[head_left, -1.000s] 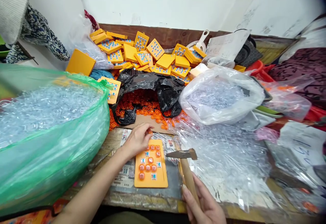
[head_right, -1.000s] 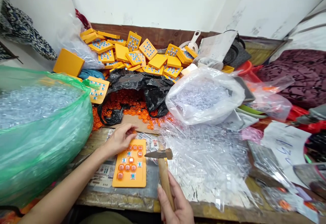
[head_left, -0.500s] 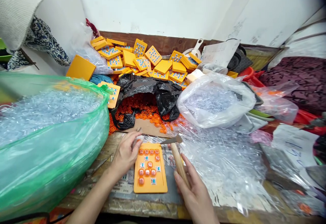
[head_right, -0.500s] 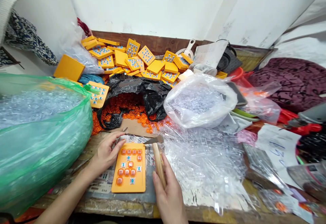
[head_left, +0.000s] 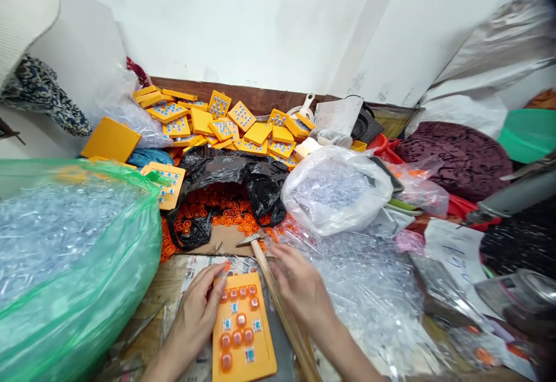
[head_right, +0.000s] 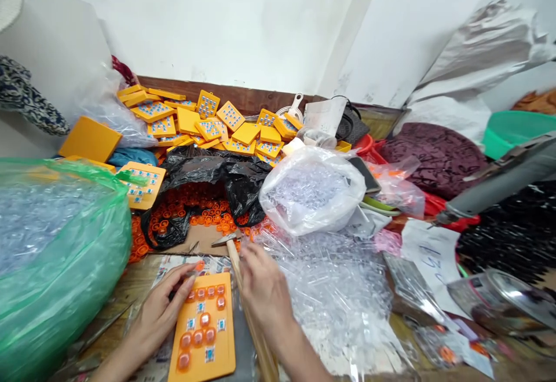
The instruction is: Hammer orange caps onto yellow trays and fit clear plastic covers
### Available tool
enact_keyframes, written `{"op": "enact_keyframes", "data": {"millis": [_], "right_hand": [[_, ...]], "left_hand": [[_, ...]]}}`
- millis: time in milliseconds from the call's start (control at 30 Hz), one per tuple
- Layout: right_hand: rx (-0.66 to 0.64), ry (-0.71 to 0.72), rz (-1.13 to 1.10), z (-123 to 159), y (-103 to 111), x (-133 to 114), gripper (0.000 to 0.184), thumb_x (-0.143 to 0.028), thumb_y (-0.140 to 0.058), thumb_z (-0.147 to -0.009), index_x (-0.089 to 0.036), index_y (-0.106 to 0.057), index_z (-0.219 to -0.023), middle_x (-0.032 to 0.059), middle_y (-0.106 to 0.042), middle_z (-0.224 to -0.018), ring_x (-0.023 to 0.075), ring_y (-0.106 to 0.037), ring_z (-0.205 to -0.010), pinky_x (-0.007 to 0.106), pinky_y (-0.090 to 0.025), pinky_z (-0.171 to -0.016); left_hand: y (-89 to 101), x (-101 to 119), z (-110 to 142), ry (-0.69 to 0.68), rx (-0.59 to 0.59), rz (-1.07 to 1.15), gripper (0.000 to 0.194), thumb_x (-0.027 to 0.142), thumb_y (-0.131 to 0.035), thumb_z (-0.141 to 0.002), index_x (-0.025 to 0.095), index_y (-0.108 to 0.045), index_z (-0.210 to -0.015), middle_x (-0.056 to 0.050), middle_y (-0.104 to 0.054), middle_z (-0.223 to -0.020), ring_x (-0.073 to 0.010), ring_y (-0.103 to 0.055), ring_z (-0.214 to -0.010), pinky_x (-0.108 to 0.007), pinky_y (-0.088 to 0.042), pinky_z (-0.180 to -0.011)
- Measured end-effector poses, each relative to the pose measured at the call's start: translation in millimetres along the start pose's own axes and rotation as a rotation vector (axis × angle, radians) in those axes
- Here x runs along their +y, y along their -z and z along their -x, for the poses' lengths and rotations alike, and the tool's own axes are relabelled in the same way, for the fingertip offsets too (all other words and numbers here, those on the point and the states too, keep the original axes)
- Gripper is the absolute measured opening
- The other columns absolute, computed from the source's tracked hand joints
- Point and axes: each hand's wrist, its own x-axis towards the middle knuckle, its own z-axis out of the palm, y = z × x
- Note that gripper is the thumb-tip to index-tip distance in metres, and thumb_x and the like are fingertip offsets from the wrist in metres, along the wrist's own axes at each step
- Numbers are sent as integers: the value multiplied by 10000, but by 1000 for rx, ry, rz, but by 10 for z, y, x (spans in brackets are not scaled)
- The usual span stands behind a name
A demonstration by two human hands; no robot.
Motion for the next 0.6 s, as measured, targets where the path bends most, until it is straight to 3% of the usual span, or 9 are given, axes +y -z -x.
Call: {"op": "enact_keyframes", "data": {"millis": [167,267,433,600], "right_hand": [[130,-193,363,-903,671,562,311,-196,-465,-932,-158,-637,-1189,142,-632,-1221,281,-596,-1111,451,-482,-919],[25,-262,521,-1287,818,901,255,-286,-596,-907,-158,-623,-1126,93,-626,-1178,240,-598,-1074,473,-478,-918],[-60,-260,583,-1358,725,1113,256,-320,-590,-917,-162,-612,-1117,74,-620,-1162,214,-610,-1030,447,-498,-890],[78,-229,428,-1282,727,1146,264,-319,-610,-902,-151,-617,-1106,75,-615,-1176,238,-585,-1092,488,-461,-937]], "left_hand": [[-21,-55,4,8,32,-9,429,455,-408,-912,186,-644,-1150,-110,-682,-1176,-240,-645,-1080,-426,-507,-976],[-20,-76,9,-28,81,-48,421,451,-425,-906,182,-656,-1134,-115,-687,-1169,-248,-645,-1080,-437,-506,-976],[134,-75,160,-71,176,-113,423,456,-472,-870,168,-687,-1092,-133,-706,-1126,-284,-634,-1088,-482,-483,-995],[306,-18,436,167,106,-33,464,507,-498,-843,209,-654,-1163,-104,-684,-1195,-269,-648,-1071,-450,-523,-949]]}}
